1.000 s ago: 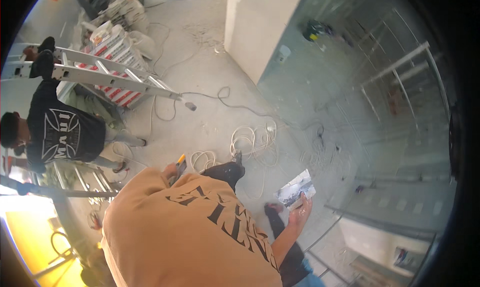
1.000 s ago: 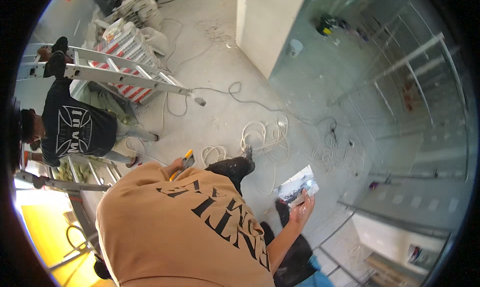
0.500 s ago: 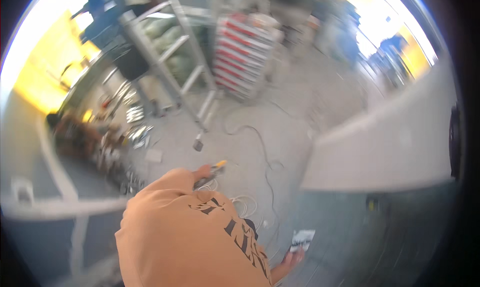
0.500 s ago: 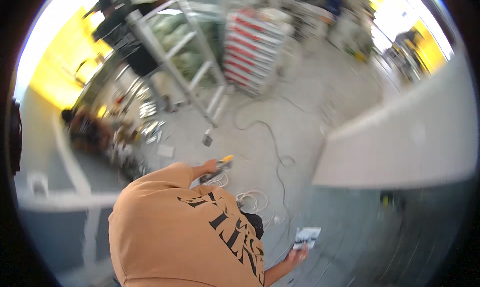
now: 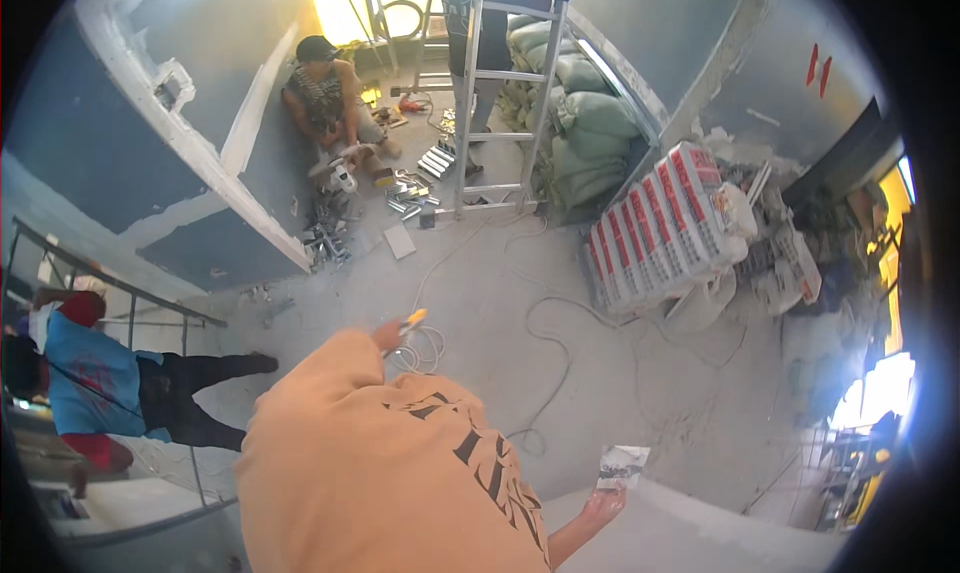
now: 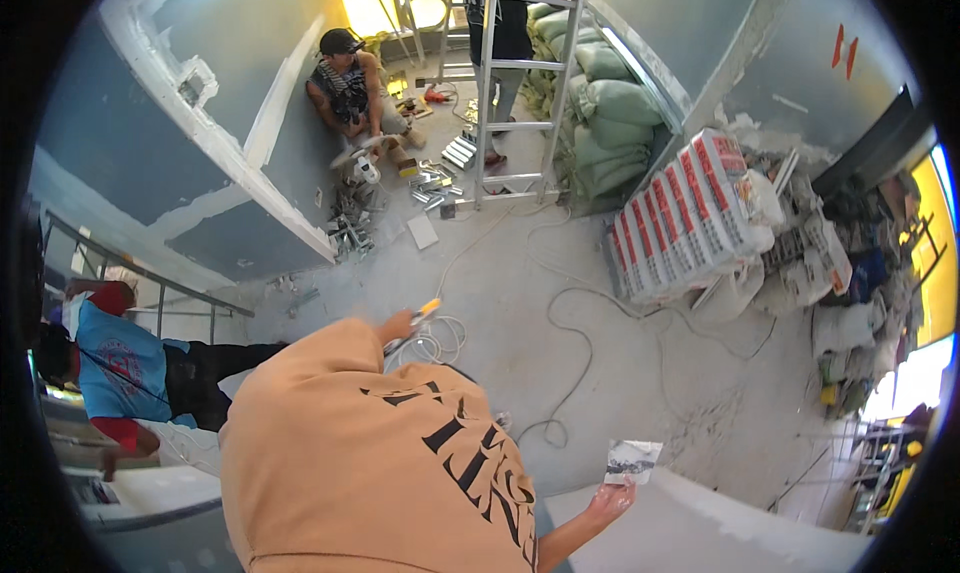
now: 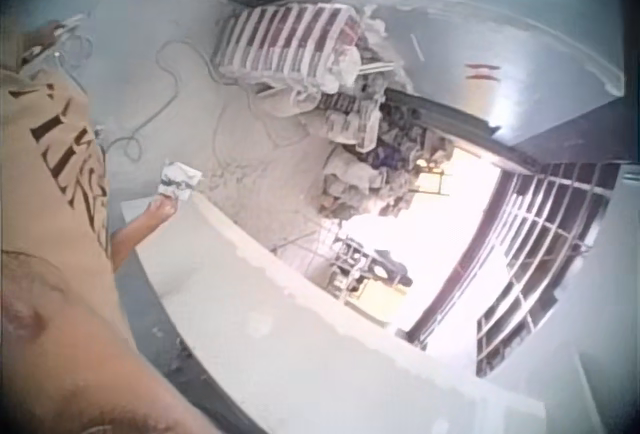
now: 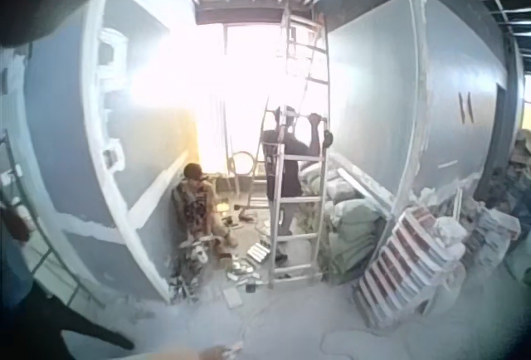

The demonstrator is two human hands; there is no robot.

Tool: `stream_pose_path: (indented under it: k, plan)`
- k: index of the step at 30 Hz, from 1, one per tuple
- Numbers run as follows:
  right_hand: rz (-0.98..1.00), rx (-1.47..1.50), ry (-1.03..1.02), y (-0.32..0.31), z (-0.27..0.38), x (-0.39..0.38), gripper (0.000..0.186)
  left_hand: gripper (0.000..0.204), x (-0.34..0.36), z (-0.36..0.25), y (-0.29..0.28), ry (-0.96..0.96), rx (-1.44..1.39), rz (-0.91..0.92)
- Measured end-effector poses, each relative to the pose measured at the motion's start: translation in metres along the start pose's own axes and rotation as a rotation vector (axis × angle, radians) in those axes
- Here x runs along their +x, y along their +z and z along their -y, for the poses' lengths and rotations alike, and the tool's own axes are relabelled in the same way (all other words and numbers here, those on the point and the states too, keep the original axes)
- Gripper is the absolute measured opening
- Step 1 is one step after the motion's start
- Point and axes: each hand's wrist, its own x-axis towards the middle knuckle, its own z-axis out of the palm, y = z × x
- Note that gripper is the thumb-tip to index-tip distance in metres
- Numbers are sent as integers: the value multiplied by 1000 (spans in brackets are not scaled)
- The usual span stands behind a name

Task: The person scoops plaster onto a putty knife and applies it along the drywall seams and corners.

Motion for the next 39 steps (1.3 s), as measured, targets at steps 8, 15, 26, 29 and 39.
stream_pose_path:
  k: [8,15,26,29,39]
  plan:
    - [212,-157,102,140,133,177,60,50,-45,-118,57,-414,-102,-76]
    - [240,-213,174,205,136,418,52,55,60,-217,187,-393,-167,143]
    - [331,-877,-265,469,330,802,34,39,490,-619,186,-2,-250,-96]
    - [350,-1378,-519,540,409,889,35,39,546,-785,149,124,-464,-105]
    - [1019,-1860,-835,643,495,1262,45,40,620,-1166,256,68,-692,-338]
